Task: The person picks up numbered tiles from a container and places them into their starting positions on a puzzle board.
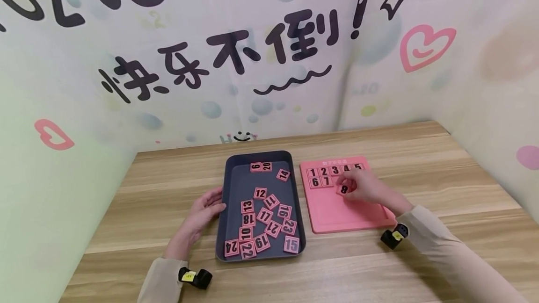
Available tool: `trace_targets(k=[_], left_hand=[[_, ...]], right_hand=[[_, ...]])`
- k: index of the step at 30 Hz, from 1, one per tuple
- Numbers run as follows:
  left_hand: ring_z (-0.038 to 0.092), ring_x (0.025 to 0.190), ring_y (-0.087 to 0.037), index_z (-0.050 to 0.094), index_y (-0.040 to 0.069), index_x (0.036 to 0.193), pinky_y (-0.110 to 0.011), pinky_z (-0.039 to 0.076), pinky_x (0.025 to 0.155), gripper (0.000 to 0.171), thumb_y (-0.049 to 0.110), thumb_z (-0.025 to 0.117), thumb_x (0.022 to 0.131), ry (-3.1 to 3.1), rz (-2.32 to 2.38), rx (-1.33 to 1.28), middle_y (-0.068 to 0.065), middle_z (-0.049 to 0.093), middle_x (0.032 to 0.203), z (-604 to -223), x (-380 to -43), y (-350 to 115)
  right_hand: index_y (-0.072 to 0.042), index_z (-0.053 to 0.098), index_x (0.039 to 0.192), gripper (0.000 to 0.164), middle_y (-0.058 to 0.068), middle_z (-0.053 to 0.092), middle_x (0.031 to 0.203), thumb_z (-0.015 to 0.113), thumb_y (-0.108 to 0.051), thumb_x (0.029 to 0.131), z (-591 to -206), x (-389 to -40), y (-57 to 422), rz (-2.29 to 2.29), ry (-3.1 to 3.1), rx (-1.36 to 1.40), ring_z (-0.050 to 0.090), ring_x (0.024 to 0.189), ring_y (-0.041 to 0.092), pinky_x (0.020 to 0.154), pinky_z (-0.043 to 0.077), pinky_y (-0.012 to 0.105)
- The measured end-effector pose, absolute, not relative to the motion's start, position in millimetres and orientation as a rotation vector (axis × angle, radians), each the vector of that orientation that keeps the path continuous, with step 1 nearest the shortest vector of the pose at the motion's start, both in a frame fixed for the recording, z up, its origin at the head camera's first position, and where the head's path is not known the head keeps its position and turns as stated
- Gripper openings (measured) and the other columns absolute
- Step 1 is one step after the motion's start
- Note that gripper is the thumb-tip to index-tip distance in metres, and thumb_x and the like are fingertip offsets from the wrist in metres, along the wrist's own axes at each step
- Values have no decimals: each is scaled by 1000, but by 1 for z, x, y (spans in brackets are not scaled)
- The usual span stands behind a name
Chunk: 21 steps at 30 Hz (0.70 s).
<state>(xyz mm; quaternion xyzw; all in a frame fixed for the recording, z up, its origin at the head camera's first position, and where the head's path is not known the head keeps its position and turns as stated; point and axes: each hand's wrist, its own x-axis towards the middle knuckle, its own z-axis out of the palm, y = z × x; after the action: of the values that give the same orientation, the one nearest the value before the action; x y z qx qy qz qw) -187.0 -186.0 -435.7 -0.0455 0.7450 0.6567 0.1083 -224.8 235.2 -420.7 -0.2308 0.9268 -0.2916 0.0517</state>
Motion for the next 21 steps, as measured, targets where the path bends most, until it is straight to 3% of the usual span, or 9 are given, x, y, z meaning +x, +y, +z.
trace_targets(k=[7,14,21], left_hand=[[41,125,-35,36,-7,139,-17,43,85,54,-8,52,87,2177,1946,-131,-28,41,138,-434,-186,-185],[40,126,-35,36,-7,138,-17,43,85,54,-7,51,87,2183,1939,-119,-28,41,138,-434,-186,-186],[41,126,-35,37,-6,139,-22,43,90,53,-6,52,88,2189,1928,-128,-27,41,138,-433,-185,-186]], right_hand=[[-2,59,81,28,2,58,71,81,-17,71,-419,-224,237,-872,2864,-527,50,65,14,60,43,28],[-5,57,72,28,0,53,60,77,-24,76,-421,-225,235,-894,2892,-372,47,53,11,47,39,26],[4,58,81,20,6,63,65,75,-6,75,-416,-226,238,-973,2730,-350,58,53,12,49,49,28]])
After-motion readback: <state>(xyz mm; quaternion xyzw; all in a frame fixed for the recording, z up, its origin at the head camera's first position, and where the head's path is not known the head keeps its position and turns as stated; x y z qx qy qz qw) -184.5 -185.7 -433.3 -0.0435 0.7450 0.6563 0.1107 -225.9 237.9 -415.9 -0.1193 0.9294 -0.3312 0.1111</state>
